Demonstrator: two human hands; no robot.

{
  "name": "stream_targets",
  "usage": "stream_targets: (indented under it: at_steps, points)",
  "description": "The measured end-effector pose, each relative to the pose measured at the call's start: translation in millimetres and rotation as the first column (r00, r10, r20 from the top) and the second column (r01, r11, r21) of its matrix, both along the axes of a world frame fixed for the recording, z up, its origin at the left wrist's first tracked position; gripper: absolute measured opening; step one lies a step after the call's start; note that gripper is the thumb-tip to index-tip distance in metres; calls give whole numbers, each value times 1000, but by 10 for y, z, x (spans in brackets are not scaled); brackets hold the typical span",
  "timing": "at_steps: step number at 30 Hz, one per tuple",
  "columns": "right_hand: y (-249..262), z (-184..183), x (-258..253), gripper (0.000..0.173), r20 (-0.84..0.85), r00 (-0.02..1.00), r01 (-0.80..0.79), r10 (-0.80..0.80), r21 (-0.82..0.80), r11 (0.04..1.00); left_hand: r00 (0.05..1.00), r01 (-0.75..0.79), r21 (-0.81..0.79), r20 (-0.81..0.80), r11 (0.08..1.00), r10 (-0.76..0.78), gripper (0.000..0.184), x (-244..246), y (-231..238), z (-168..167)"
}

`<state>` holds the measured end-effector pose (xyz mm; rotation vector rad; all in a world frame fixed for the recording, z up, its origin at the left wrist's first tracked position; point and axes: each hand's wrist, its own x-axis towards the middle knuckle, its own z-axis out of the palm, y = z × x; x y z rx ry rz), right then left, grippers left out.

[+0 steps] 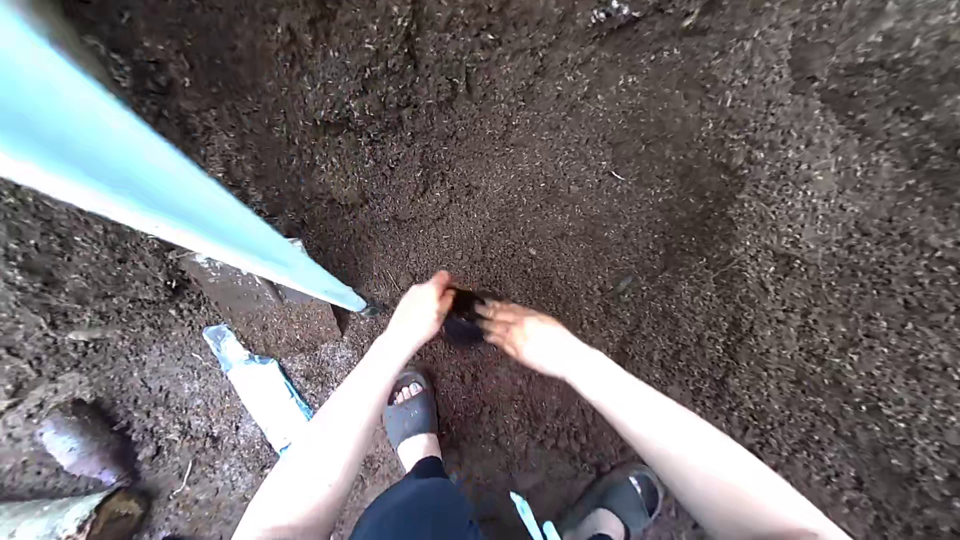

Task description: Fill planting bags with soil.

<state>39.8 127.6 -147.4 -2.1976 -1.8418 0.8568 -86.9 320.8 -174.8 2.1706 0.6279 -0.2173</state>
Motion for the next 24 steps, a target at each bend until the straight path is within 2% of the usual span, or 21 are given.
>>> stream_targets:
  at_steps: [1, 2, 3, 4, 5, 6, 7, 8, 10, 12, 14, 16, 19, 21, 24]
  points:
    - [-78, -18, 98, 41, -67, 990, 129, -123, 99, 987, 999, -30, 16, -42, 999, 31, 31, -3, 51, -43]
    - [-167, -90, 176, 39, -184, 936, 328, -300, 142, 934, 996, -64, 29, -62, 998, 65, 34, -6, 81, -68]
    - [-266, -217, 220, 40, -339, 791, 560, -509, 68, 825, 993, -98, 44, -57, 994, 100, 36, -7, 89, -64]
    - [-369, -414, 225, 44, -472, 530, 746, -704, -135, 652, 992, -122, 62, -24, 991, 124, 38, -14, 77, -54]
    - [-469, -674, 180, 52, -540, 200, 807, -818, -382, 450, 992, -126, 91, 17, 988, 125, 36, -30, 55, -64]
    - [-555, -939, 90, 62, -544, -130, 753, -829, -598, 274, 993, -108, 112, 48, 988, 104, 31, -47, 38, -76]
    - [-612, -1177, -7, 70, -523, -379, 655, -764, -735, 179, 995, -74, 129, 81, 989, 64, 22, -61, 25, -88]
    - [-610, -1363, -87, 74, -506, -553, 582, -662, -803, 128, 994, -26, 135, 109, 990, 11, 16, -74, 16, -98]
    - [-413, -1557, -115, 80, -505, -752, 543, -423, -839, 36, 989, 106, 127, 85, 986, -117, 20, -70, 10, -84]
    - [-106, -1639, -32, 84, -536, -825, 545, -178, -838, -5, 967, 254, 74, -44, 964, -251, 31, -40, 6, -37]
    - [215, -1716, 147, 88, -570, -821, 570, 27, -821, 4, 916, 368, -1, -173, 930, -363, 47, 36, -14, 22]
    - [496, -1792, 377, 90, -541, -822, 552, 179, -834, 13, 879, 418, -83, -217, 905, -426, 60, 126, -85, 100]
    - [772, -1925, 627, 86, -519, -802, 559, 295, -826, 69, 915, 360, -195, -116, 912, -386, 65, 198, -242, 123]
    - [806, -1986, 660, 84, -515, -790, 572, 333, -814, 98, 962, 239, -294, -56, 925, -266, 67, 225, -281, 53]
    - [657, -1778, 690, 81, -566, -792, 593, 227, -803, 67, 994, 73, -349, -47, 934, -95, 70, 238, -180, -21]
